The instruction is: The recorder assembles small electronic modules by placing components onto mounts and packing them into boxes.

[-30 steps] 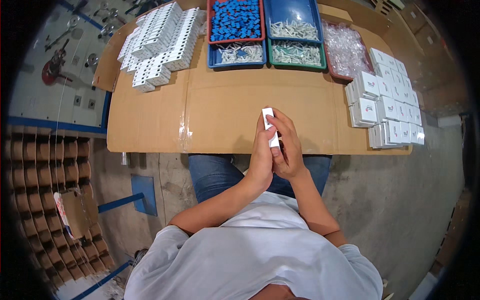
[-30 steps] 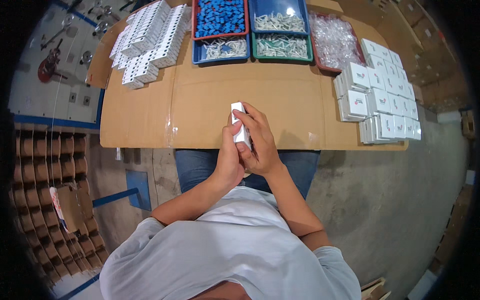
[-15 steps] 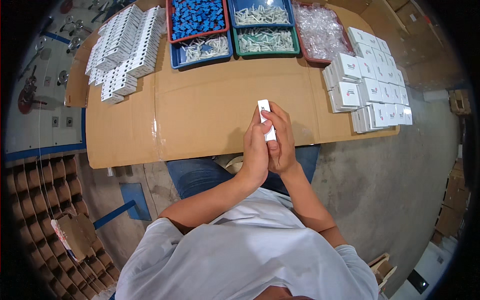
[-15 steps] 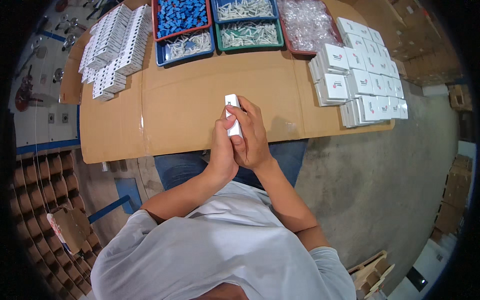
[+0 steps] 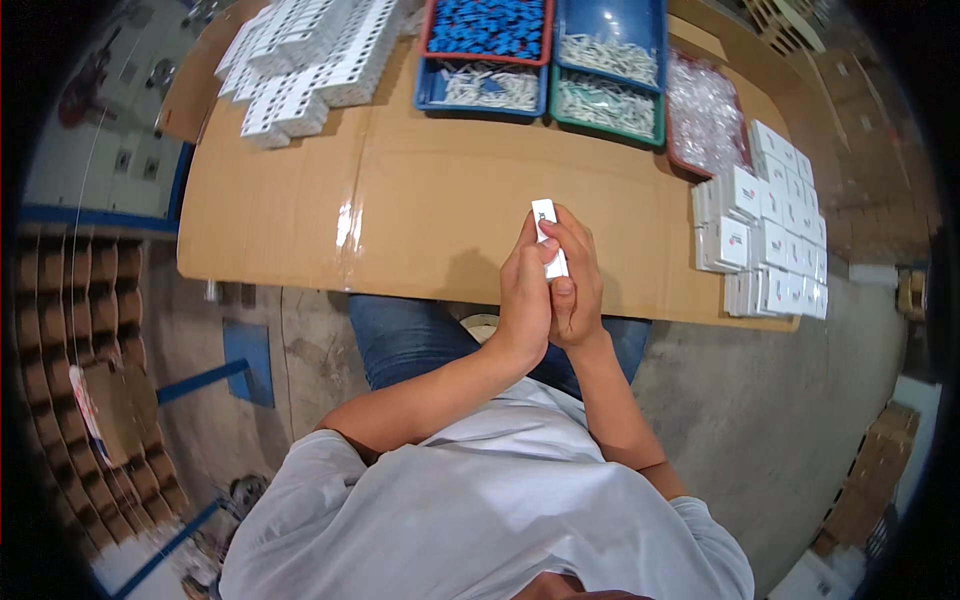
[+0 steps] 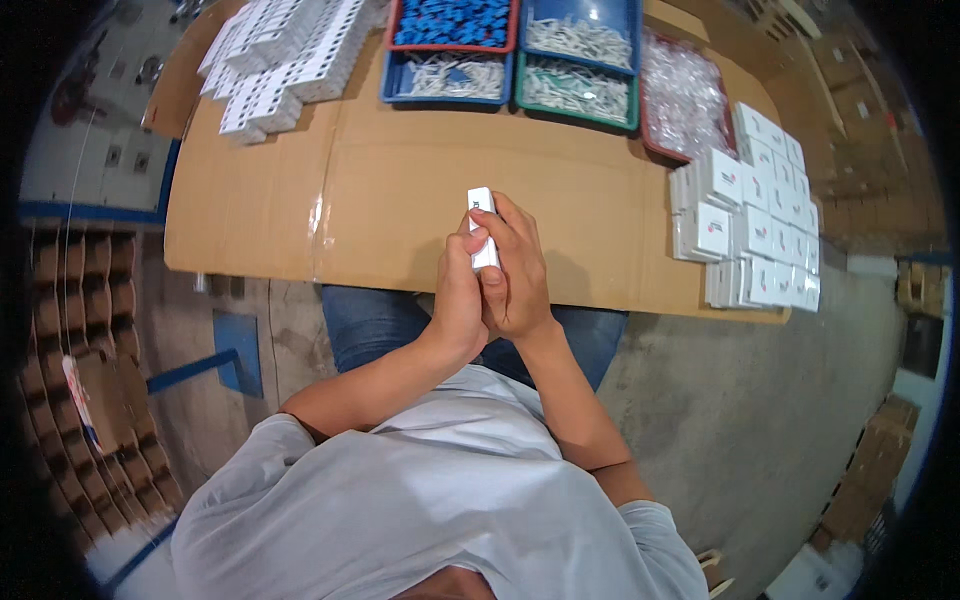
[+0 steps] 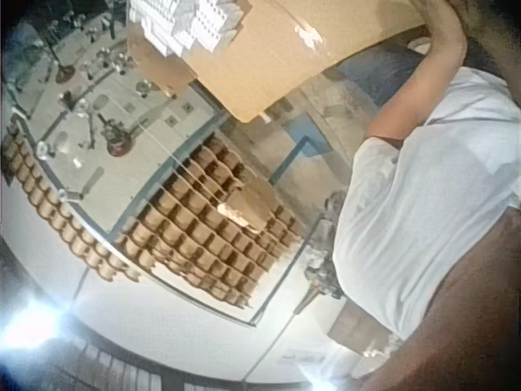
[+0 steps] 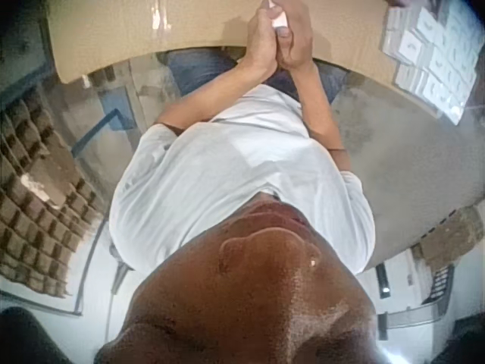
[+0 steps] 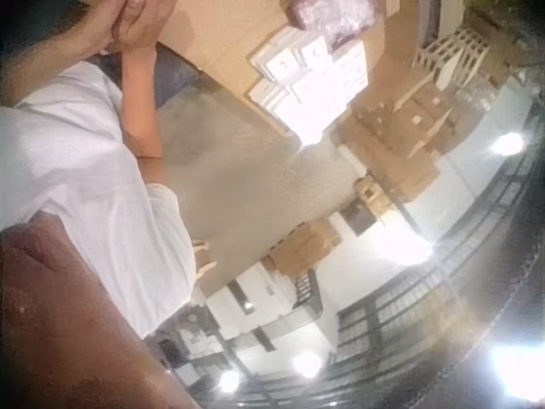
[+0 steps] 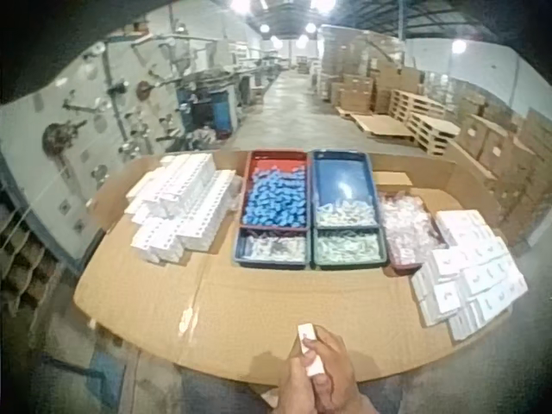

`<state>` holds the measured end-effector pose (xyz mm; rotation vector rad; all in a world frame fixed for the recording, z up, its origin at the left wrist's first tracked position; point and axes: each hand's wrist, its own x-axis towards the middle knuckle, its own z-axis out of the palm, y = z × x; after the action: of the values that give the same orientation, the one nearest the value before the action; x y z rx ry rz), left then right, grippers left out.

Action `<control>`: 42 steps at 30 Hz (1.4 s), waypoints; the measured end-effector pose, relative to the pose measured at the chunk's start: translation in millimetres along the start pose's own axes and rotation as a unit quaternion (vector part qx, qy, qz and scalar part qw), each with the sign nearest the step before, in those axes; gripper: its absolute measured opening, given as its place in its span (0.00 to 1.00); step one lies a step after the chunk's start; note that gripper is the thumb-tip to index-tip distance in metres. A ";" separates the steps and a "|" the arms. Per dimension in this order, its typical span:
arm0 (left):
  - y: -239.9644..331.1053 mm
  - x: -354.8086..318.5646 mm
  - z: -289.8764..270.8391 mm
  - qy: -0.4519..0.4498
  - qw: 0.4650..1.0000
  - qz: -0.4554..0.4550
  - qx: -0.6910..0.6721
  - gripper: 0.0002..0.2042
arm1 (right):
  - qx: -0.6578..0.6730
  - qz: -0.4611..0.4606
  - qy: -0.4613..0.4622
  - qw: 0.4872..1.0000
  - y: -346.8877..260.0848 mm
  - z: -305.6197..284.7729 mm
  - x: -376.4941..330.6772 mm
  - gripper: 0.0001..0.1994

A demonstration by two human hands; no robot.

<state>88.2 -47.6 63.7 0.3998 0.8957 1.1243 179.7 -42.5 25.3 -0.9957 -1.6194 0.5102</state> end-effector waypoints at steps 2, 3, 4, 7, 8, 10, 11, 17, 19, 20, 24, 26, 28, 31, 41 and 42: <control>5.5 -2.2 -10.2 0.019 1.000 0.016 -0.005 0.27 | 0.012 -0.004 -0.011 1.000 0.2 12.8 0.0 0.28; 6.3 -2.9 -15.6 0.015 0.999 0.028 -0.005 0.27 | 0.020 -0.005 -0.015 1.000 0.2 17.7 -0.6 0.29; 6.7 -3.6 -18.4 0.008 0.999 0.036 -0.006 0.26 | 0.023 -0.004 -0.016 1.000 -0.4 19.9 -1.1 0.29; 8.4 -6.0 -21.0 0.029 0.999 0.032 -0.009 0.25 | 0.025 0.000 -0.017 1.000 0.7 25.7 -4.6 0.29; 7.4 -7.0 -20.3 0.024 0.999 0.030 -0.009 0.25 | 0.020 0.000 -0.014 1.000 0.9 26.3 -7.5 0.29; 6.5 -10.2 -20.0 0.041 0.998 0.038 0.009 0.25 | 0.042 0.002 0.002 0.999 0.1 28.0 -13.0 0.29; 6.0 -10.8 -19.3 0.034 0.999 0.035 0.013 0.25 | 0.038 0.001 0.010 0.999 -0.5 25.3 -13.2 0.29; -14.5 -1.8 -32.8 -0.065 0.995 -0.050 0.052 0.38 | 0.084 0.101 0.025 0.991 -7.1 -0.8 -14.8 0.35; -15.4 -0.9 -42.2 -0.098 0.964 0.101 0.226 0.39 | 0.100 0.111 0.035 0.988 -9.7 -3.4 -15.7 0.39; -15.2 -1.0 -44.2 -0.119 0.881 0.251 0.383 0.41 | 0.137 0.124 0.023 0.982 -13.2 -5.1 -13.2 0.43; -0.8 -7.9 -36.4 -0.139 0.935 0.235 0.226 0.42 | -0.013 0.064 -0.019 0.998 -28.6 -5.6 0.1 0.43; 12.7 -12.0 -40.7 -0.111 0.973 0.138 0.149 0.37 | -0.015 0.066 -0.026 0.997 -45.4 -3.3 7.5 0.42; 24.7 -7.1 -49.8 -0.115 0.983 0.077 0.120 0.34 | -0.017 0.072 -0.031 0.997 -45.1 -1.7 7.1 0.43; 32.1 -9.4 -54.8 -0.103 0.986 0.029 0.129 0.26 | 0.018 0.006 -0.113 0.993 -31.5 -2.7 2.5 0.46; 29.0 -32.8 -35.0 -0.098 0.993 -0.015 0.068 0.26 | 0.035 -0.041 -0.064 0.996 -22.5 2.9 -8.3 0.34; 24.4 -34.1 -36.0 -0.100 0.994 -0.019 0.042 0.26 | 0.048 -0.050 -0.050 0.996 -22.5 4.7 -9.5 0.33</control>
<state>40.3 -73.7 72.9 0.5516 0.7730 0.9951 168.0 -61.9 35.6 -0.8242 -1.7073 0.5726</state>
